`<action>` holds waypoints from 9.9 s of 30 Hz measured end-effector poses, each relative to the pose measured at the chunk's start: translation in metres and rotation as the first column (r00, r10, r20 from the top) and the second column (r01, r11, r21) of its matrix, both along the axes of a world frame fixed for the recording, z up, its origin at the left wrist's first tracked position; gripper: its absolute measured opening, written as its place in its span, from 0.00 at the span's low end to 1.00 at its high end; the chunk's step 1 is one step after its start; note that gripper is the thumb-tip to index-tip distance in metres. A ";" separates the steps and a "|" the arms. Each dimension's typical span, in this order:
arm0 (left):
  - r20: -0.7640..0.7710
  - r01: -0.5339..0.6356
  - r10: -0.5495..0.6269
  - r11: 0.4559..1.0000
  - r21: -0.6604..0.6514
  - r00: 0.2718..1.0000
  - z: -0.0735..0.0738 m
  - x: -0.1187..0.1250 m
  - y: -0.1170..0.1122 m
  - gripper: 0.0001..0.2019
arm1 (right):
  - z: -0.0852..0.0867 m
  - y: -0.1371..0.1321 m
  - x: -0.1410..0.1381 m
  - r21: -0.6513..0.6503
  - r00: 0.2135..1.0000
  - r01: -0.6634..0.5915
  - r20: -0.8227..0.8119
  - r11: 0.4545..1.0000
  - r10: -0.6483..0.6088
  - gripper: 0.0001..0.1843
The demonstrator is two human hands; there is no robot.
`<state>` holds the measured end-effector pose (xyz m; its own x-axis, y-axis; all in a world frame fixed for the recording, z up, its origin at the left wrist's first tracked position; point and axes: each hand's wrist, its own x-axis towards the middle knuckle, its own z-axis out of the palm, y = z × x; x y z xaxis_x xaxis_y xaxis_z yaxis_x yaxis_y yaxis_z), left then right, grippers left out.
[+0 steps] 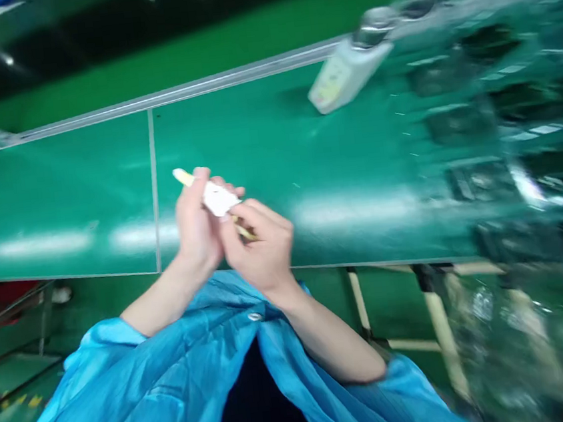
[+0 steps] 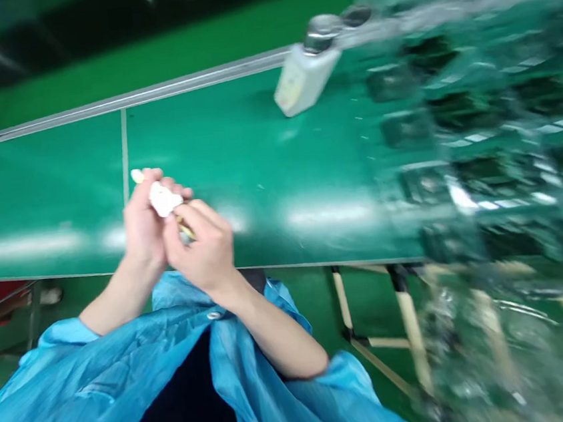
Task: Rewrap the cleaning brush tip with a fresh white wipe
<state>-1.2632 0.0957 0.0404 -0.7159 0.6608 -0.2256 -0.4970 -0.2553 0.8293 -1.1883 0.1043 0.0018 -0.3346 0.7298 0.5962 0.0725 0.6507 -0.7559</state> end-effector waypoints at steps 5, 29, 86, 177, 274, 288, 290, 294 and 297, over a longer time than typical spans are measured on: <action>0.064 -0.004 -0.001 0.996 0.088 0.998 -0.028 -0.007 0.000 0.12 | -0.012 0.017 -0.002 0.013 1.000 0.008 -0.014 1.000 -0.008 0.08; 0.149 -0.102 0.076 0.980 0.172 0.986 -0.060 -0.022 -0.063 0.23 | -0.016 0.001 -0.030 -0.369 0.953 -0.303 -0.113 0.879 0.281 0.03; -0.657 -0.632 0.555 0.760 0.151 0.510 -0.047 -0.014 -0.069 0.16 | -0.043 0.025 0.011 0.089 0.960 0.235 0.131 0.968 -0.246 0.09; -0.788 -0.340 0.207 0.941 -0.002 0.580 -0.047 -0.022 -0.065 0.16 | -0.019 0.002 0.012 -0.028 0.962 -0.257 0.086 0.966 0.259 0.08; -0.336 0.505 -0.895 0.444 -0.740 0.294 -0.004 -0.046 -0.079 0.17 | -0.004 0.019 0.030 -0.365 0.711 -0.625 0.099 0.690 0.697 0.17; 0.425 0.641 -0.492 0.677 -0.363 0.760 -0.011 -0.009 -0.094 0.25 | -0.007 -0.007 0.041 -0.662 0.716 -0.676 -0.487 0.323 0.500 0.23; 0.189 0.693 -0.679 0.622 -0.366 0.709 -0.016 -0.016 -0.098 0.23 | -0.009 -0.005 0.045 -0.541 0.737 -0.662 -0.349 0.518 0.579 0.20; -0.496 0.494 -0.769 0.639 -0.589 0.404 -0.024 -0.031 -0.102 0.07 | -0.012 -0.003 0.046 -0.274 0.808 -0.574 -0.033 0.772 0.589 0.15; -0.788 0.239 -0.614 0.772 -0.588 0.042 -0.029 -0.036 -0.099 0.12 | -0.015 -0.003 0.041 -0.232 0.817 -0.536 0.098 0.812 0.568 0.13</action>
